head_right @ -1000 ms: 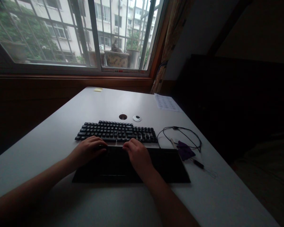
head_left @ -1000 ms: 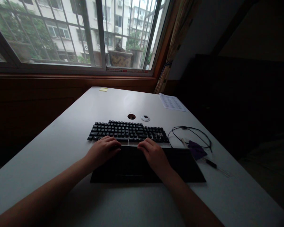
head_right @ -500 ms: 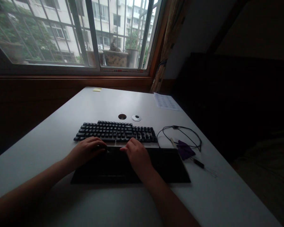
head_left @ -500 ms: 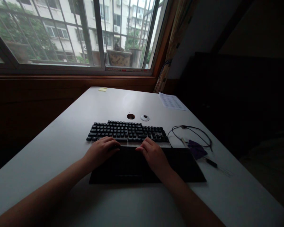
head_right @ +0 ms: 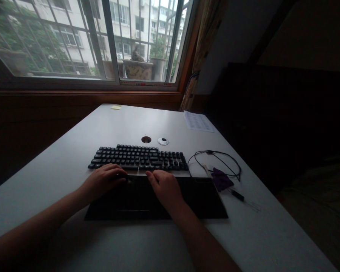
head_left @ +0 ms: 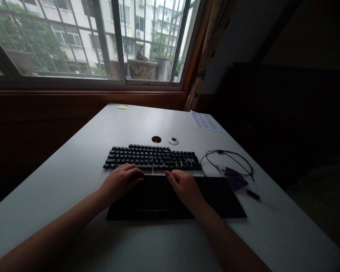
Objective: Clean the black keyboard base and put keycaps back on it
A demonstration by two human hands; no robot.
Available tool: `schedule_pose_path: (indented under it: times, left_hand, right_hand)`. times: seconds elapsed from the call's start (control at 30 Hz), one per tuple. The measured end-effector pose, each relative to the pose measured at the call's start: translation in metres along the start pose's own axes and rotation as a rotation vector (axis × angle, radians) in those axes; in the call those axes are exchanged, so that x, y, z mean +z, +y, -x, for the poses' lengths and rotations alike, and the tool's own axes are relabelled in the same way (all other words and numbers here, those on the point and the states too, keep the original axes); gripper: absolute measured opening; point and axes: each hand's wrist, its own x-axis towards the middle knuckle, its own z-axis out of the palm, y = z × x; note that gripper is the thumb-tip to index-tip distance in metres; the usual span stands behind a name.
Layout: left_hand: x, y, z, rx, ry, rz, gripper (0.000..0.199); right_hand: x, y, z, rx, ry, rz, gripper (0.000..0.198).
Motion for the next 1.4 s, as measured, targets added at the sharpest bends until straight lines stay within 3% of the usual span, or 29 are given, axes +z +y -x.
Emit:
schedule_pose_path:
  times: [0.4, 0.73, 0.9, 1.07, 1.4]
  left_hand:
    - [0.0, 0.001, 0.0, -0.024, -0.032, 0.008, 0.013]
    - [-0.004, -0.001, 0.001, -0.045, -0.016, 0.096, 0.02]
    - [-0.009, -0.006, 0.002, -0.054, -0.02, 0.157, 0.014]
    - [-0.008, -0.007, 0.002, -0.08, -0.031, 0.167, 0.012]
    - [-0.006, -0.009, 0.002, -0.08, -0.028, 0.231, 0.01]
  right_hand:
    - [0.001, -0.002, 0.0, 0.019, -0.068, -0.03, 0.035]
    - [0.003, -0.004, 0.001, -0.104, -0.018, -0.082, 0.014]
    - [0.008, -0.008, 0.001, -0.251, 0.007, -0.016, 0.018]
    - [0.02, -0.017, 0.002, -0.353, -0.066, 0.128, 0.032]
    - [0.026, -0.024, 0.005, -0.36, -0.159, 0.28, 0.052]
